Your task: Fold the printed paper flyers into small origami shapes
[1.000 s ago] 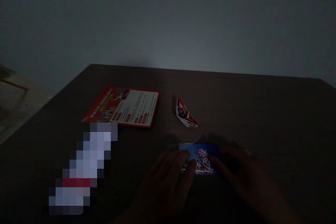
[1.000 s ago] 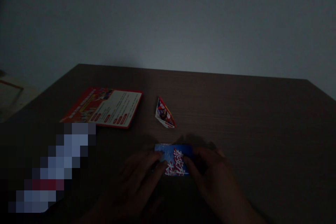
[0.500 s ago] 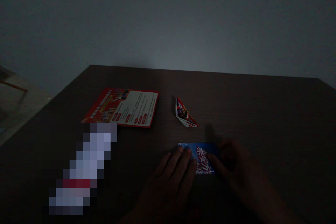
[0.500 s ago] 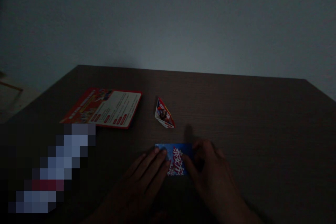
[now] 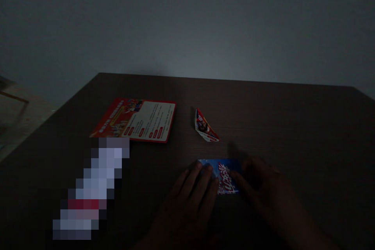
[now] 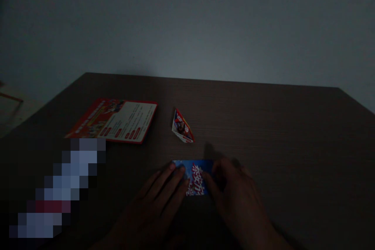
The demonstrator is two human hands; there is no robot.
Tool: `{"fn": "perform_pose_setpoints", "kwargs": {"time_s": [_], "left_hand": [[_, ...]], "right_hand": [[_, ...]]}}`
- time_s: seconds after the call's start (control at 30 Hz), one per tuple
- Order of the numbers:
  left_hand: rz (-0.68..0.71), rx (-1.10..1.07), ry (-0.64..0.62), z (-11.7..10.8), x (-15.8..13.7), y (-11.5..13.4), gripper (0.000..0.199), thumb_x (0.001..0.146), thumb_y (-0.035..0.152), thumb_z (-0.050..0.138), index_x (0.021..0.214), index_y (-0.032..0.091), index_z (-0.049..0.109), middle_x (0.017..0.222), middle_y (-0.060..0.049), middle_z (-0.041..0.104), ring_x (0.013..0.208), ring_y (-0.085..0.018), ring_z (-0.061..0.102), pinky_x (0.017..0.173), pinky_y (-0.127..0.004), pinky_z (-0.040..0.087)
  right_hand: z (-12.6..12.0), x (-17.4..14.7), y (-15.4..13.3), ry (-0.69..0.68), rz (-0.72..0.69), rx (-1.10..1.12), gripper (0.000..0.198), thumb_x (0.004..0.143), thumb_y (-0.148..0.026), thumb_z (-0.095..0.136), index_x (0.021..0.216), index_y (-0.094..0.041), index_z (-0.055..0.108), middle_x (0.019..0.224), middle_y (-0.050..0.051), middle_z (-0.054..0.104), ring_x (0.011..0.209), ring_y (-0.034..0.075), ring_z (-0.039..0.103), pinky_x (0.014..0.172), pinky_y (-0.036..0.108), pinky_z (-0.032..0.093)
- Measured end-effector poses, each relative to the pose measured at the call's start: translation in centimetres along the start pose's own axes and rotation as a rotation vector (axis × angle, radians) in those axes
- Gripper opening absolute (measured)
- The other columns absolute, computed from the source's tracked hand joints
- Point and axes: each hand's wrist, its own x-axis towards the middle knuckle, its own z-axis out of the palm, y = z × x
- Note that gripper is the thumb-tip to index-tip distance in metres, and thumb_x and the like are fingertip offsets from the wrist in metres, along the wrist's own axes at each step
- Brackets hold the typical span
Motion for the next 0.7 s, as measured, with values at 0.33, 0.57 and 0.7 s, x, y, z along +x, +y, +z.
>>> {"fn": "perform_pose_setpoints", "kwargs": {"time_s": [0.33,0.57,0.7], "left_hand": [[-0.001,-0.008,-0.008,0.11,-0.02,-0.07,0.076,0.083,0.054,0.048,0.143,0.011,0.027,0.149,-0.015,0.028,0.136,-0.035,0.017,0.107,-0.046,0.025],[-0.007,-0.011,0.023,0.4,-0.06,-0.03,0.075,0.084,0.055,0.046,0.142,0.011,0.028,0.149,-0.015,0.028,0.136,-0.035,0.017,0.106,-0.047,0.026],[-0.008,-0.024,-0.003,0.14,-0.03,-0.13,0.074,0.085,0.056,0.043,0.143,0.013,0.026,0.149,-0.014,0.026,0.136,-0.035,0.019,0.105,-0.047,0.028]], "right_hand": [[-0.27,-0.07,0.16,-0.037,-0.022,0.037,0.024,0.084,-0.044,0.053,0.072,-0.024,0.056,0.063,-0.001,0.063,0.058,0.019,0.059,0.057,0.031,0.041],[-0.18,0.15,0.06,-0.01,-0.053,0.019,0.021,0.083,-0.04,0.055,0.072,-0.023,0.058,0.061,0.0,0.063,0.053,0.018,0.058,0.055,0.03,0.04],[-0.24,0.09,0.02,-0.027,-0.046,0.01,0.023,0.085,-0.041,0.053,0.072,-0.023,0.058,0.062,0.0,0.063,0.054,0.018,0.058,0.054,0.03,0.04]]}}
